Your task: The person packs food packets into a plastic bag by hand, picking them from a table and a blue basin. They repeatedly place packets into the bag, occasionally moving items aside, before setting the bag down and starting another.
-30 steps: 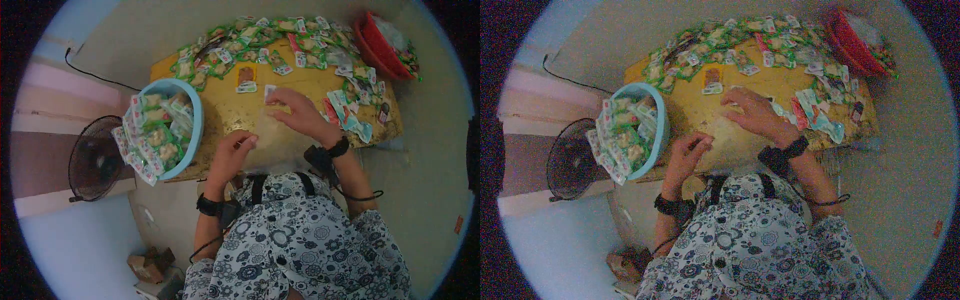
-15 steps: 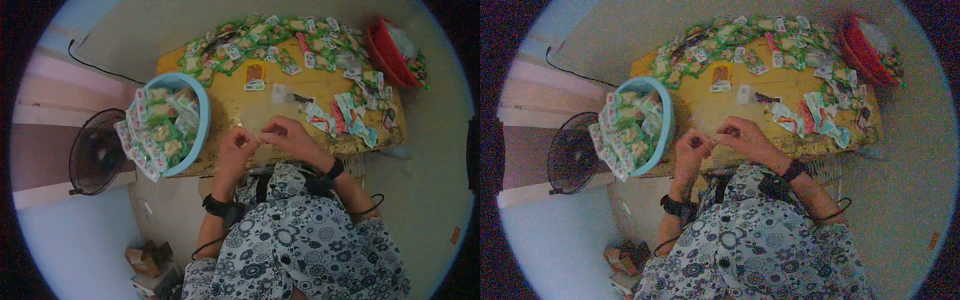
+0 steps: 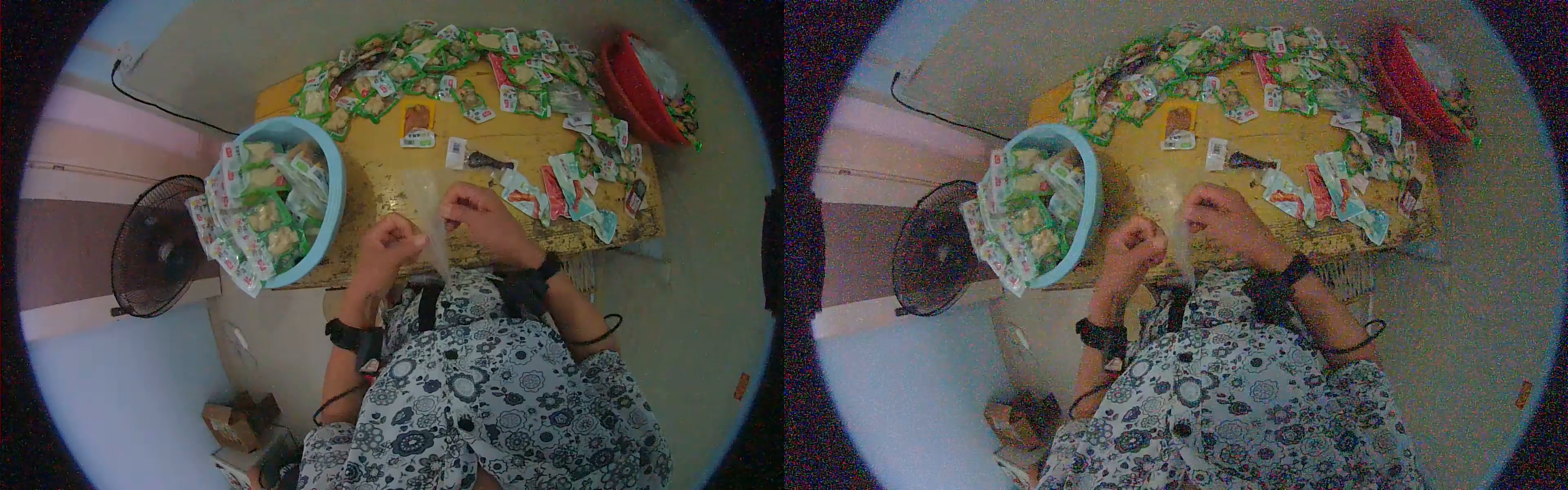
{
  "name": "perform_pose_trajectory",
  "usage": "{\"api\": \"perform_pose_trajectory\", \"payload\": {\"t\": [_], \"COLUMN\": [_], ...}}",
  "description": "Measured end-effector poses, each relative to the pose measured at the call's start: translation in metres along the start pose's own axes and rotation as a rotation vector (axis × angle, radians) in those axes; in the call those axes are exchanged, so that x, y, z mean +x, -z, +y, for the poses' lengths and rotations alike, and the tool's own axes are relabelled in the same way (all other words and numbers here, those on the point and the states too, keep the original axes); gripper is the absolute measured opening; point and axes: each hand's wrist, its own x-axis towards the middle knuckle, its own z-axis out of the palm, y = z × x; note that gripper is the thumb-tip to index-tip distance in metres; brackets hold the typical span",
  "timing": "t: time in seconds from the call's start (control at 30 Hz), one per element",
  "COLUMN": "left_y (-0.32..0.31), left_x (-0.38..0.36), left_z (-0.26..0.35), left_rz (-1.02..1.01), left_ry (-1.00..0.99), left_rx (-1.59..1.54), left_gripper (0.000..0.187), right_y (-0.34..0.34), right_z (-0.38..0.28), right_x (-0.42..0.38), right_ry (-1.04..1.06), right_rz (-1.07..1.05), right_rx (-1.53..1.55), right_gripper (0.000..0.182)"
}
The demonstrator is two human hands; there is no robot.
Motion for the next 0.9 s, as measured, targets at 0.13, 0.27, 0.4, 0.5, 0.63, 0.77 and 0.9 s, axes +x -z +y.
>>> {"api": "perform_pose_trajectory", "payload": {"t": [0.13,0.27,0.4,0.5,0.63,0.77,0.9], "left_y": [0.005,-0.008,-0.019,-0.012,-0.01,-0.024,-0.02], "left_x": [-0.002,-0.005,-0.003,-0.003,-0.003,-0.002,0.003], "left_z": [0.0,0.013,0.012,0.013,0.012,0.014,-0.001], "left_rz": [0.058,0.099,0.113,0.215,0.275,0.348,0.377], "left_ry": [-0.033,0.054,0.054,0.048,0.012,0.0,-0.055], "left_rx": [-0.06,0.019,0.12,0.204,0.189,0.21,0.216], "left_gripper": [0.012,0.013,0.019,0.017,0.022,0.026,0.024], "right_y": [0.007,0.006,-0.003,-0.01,-0.012,-0.017,-0.023], "right_z": [-0.004,-0.001,0.008,0.008,0.004,-0.01,-0.016], "right_x": [-0.003,-0.005,-0.001,-0.002,-0.003,-0.004,0.0], "right_ry": [0.005,0.074,0.1,0.095,0.094,-0.045,0.033], "right_rz": [0.041,-0.074,-0.065,0.059,0.074,-0.092,-0.217], "right_rx": [0.074,-0.041,-0.275,-0.241,-0.199,-0.134,-0.23], "right_gripper": [0.014,0.015,0.015,0.014,0.02,0.028,0.029]}}
